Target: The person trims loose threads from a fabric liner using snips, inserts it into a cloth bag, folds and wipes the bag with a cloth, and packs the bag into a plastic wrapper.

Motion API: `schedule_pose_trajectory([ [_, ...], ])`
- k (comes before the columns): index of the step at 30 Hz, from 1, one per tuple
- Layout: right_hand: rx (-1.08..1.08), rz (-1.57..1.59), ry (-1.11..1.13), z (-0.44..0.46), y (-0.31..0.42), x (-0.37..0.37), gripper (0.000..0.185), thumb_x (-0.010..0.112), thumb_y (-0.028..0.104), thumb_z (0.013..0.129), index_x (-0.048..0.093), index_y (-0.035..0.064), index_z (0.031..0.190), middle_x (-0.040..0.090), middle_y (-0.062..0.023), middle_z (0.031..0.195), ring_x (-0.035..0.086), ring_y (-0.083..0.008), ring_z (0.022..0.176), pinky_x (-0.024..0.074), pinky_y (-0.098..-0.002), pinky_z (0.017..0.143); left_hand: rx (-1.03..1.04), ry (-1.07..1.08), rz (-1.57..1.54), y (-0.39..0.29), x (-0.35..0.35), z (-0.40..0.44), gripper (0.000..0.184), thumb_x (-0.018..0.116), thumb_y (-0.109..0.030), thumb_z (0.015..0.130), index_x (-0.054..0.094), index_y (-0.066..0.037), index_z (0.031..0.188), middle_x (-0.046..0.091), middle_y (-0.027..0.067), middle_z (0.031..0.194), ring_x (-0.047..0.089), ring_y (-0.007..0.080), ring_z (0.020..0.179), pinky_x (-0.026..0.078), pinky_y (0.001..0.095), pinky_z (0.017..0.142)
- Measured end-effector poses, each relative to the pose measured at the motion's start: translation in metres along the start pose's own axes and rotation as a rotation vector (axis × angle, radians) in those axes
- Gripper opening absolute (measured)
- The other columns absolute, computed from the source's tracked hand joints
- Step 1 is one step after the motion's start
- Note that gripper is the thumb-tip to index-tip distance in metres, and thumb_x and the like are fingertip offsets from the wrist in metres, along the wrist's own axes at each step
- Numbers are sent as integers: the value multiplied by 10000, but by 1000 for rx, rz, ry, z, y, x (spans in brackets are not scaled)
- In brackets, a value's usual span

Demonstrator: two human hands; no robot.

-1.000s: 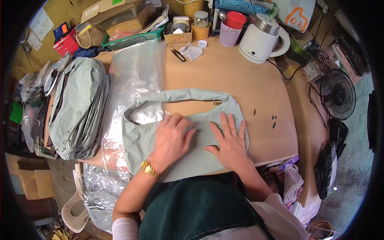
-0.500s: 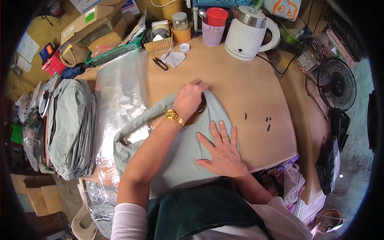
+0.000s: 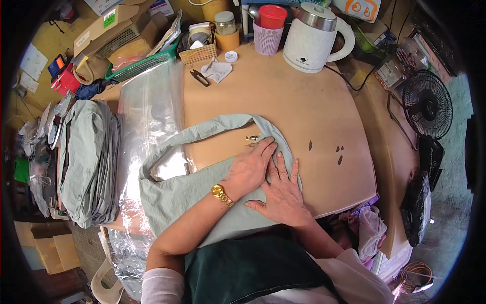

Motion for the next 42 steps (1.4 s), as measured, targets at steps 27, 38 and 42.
schedule_pose_trajectory([
  [27, -212, -67, 102, 22, -12, -51, 581, 689, 291, 853, 515, 75, 1363, 526, -217, 1368, 464, -363, 1308, 328, -554, 1063, -422, 199, 361, -9, -70, -174, 795, 548, -521, 927, 283, -85, 1537, 223, 172, 1604, 187, 354, 1491, 104, 637, 1160],
  [38, -773, 286, 224, 124, 162, 66, 659, 582, 324, 940, 378, -40, 1450, 314, -193, 1559, 296, -354, 1444, 273, -449, 1166, -485, 128, 207, 8, -56, -182, 700, 500, -583, 925, 516, -68, 1399, 523, 190, 1400, 334, 399, 1400, 96, 668, 1148],
  [42, -716, 265, 153, 116, 163, 61, 697, 569, 408, 947, 373, -16, 1464, 304, -196, 1566, 306, -348, 1440, 249, -449, 1177, -429, 76, 360, 5, -52, -184, 745, 460, -616, 928, 482, -61, 1425, 521, 200, 1397, 319, 442, 1396, 80, 692, 1142],
])
Point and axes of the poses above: each hand's wrist, its own z-axis towards the middle knuckle, its own x-axis out of the palm, y = z × x, the point moved 6 cm from there along z, towards the middle knuckle
